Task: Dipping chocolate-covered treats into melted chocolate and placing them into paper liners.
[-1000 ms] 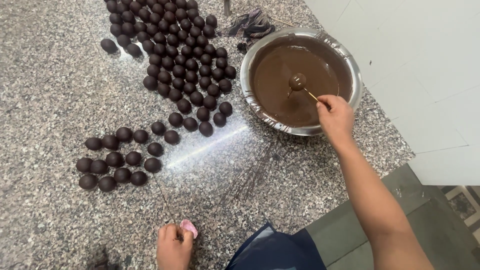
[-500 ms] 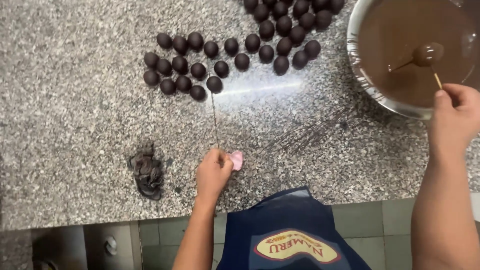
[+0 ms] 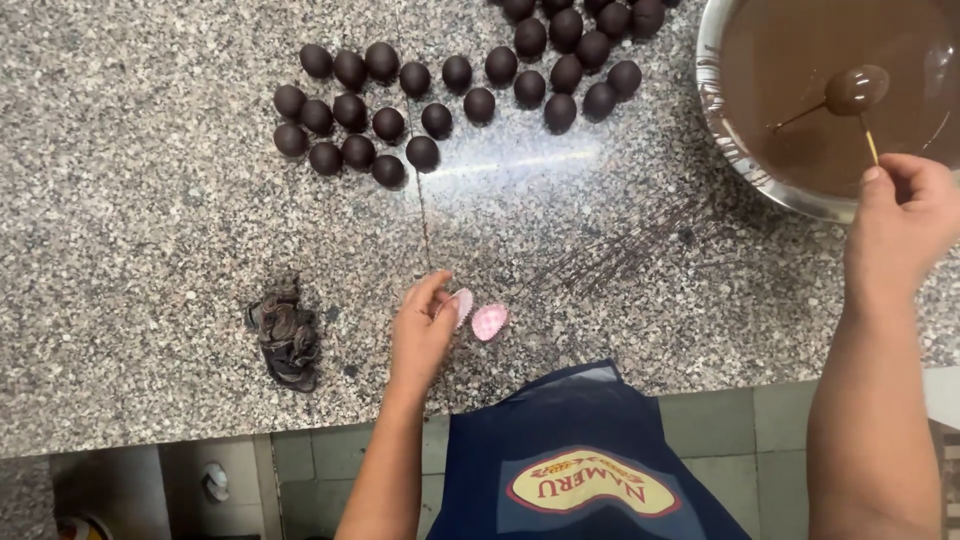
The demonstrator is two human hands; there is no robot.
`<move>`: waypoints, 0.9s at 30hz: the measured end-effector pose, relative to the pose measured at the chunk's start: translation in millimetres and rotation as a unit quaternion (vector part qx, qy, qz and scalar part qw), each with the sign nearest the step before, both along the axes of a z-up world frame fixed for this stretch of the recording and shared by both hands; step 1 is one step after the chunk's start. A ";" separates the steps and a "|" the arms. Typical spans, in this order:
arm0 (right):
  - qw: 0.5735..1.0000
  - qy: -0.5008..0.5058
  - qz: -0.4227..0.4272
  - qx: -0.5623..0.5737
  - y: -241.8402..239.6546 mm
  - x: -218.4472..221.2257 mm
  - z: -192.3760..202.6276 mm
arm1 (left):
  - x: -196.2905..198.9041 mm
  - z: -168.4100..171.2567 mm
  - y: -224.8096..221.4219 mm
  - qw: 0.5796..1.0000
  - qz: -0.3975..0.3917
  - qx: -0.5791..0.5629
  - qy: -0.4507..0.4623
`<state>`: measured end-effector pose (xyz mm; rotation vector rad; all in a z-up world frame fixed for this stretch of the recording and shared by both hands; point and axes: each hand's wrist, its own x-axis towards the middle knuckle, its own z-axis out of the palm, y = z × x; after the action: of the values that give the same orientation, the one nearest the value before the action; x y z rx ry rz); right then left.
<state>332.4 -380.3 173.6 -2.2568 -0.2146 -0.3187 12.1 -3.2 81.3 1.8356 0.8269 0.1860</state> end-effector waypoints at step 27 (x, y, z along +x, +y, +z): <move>0.989 -0.065 -0.057 -0.122 5.8 -1.5 -19.2 | 7.1 -49.9 -17.1 0.885 0.037 -0.458 -0.078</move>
<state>330.8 -374.5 154.4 -2.4980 -0.2013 -0.5261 19.3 -20.3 31.4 0.8828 0.6944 -0.0204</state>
